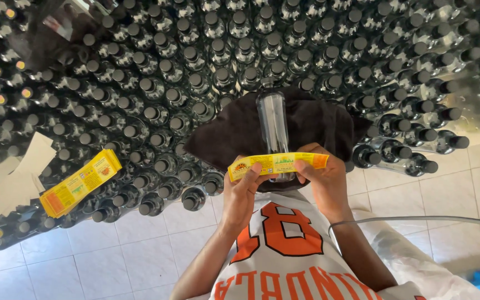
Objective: Manually peeling and applying adhesive labels to plastic bottles in a production environment.
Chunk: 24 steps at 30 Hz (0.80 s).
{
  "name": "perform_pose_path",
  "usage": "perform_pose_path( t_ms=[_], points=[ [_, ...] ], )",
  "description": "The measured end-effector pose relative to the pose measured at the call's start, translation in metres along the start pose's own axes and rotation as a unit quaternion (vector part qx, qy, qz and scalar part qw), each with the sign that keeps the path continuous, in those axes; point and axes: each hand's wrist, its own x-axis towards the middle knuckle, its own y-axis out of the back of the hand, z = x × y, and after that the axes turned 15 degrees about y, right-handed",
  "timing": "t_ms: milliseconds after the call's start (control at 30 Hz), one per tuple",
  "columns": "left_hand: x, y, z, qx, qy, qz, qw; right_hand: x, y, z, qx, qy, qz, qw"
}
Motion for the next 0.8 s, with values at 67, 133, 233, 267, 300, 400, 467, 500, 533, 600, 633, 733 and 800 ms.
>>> perform_pose_path(
  t_ms=[67,133,233,267,300,400,467,500,533,600,633,733,800],
  points=[
    [-0.002,-0.004,0.005,0.048,0.015,0.040,0.998,-0.001,0.002,0.004,-0.008,0.062,-0.022,0.998],
    [0.008,0.013,-0.010,0.051,0.010,0.060,0.997,0.000,0.004,0.008,-0.026,0.064,-0.019,0.997],
    [0.012,0.020,-0.015,0.066,-0.006,0.092,0.994,-0.002,0.003,0.009,-0.041,0.062,-0.002,0.997],
    [0.013,0.018,-0.013,0.080,-0.016,0.105,0.991,-0.001,0.001,0.008,-0.039,0.057,0.015,0.998],
    [0.014,0.019,-0.012,0.079,-0.018,0.106,0.991,0.000,0.002,0.006,-0.038,0.057,0.013,0.998],
    [0.015,0.014,-0.008,0.090,-0.020,0.115,0.989,0.003,-0.001,-0.003,-0.046,0.050,0.017,0.998],
    [0.014,0.004,-0.001,0.095,-0.039,0.120,0.987,0.005,-0.010,-0.013,-0.052,0.053,0.040,0.996],
    [0.012,-0.004,0.003,0.095,-0.041,0.120,0.987,0.007,-0.011,-0.012,-0.052,0.055,0.039,0.996],
    [0.010,-0.013,0.008,0.103,-0.061,0.118,0.986,0.009,-0.012,-0.010,-0.043,0.054,0.044,0.997],
    [0.009,-0.023,0.016,0.112,-0.080,0.117,0.984,0.014,-0.011,-0.006,-0.035,0.052,0.051,0.997],
    [0.011,-0.024,0.018,0.125,-0.093,0.115,0.981,0.017,-0.010,-0.003,-0.041,0.048,0.051,0.997],
    [0.014,-0.028,0.022,0.136,-0.105,0.112,0.979,0.024,-0.010,-0.003,-0.045,0.043,0.052,0.997],
    [0.017,-0.029,0.023,0.135,-0.105,0.111,0.979,0.029,-0.008,-0.002,-0.042,0.041,0.052,0.997]
  ],
)
